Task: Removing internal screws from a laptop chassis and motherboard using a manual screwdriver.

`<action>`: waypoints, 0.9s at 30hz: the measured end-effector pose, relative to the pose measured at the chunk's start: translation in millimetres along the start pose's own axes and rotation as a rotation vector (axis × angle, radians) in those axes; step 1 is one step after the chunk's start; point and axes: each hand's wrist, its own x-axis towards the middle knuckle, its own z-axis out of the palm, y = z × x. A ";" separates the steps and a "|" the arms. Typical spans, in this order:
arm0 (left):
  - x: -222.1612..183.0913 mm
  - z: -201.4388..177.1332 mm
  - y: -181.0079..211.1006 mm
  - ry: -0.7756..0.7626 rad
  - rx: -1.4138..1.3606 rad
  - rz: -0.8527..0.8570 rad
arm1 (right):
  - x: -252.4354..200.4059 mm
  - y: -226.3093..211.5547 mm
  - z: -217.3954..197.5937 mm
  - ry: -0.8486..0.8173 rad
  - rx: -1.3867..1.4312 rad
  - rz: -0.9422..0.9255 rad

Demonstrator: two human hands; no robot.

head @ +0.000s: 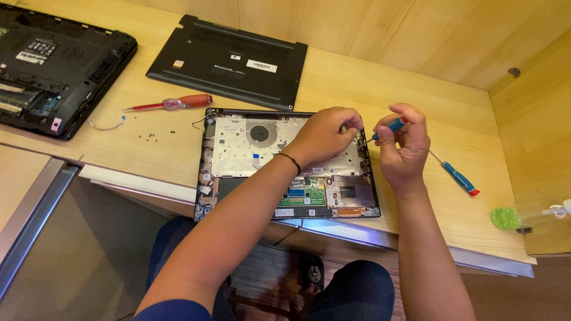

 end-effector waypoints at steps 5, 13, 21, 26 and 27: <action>2.9 11.6 -6.8 0.026 0.105 0.065 | 33.1 12.6 -7.8 -0.103 -0.223 -0.065; 6.1 46.3 -22.9 0.046 -0.115 0.039 | 23.2 17.4 -12.4 -0.110 0.203 0.065; 16.7 35.9 -6.9 0.016 0.065 -0.108 | 22.0 -14.4 -1.6 -0.106 0.280 0.121; 17.5 33.5 3.8 0.050 0.018 -0.114 | 23.8 -10.0 -4.9 -0.096 0.283 0.096; 17.3 36.3 1.0 0.085 -0.034 -0.007 | 25.1 -13.6 -4.1 -0.090 0.287 0.096</action>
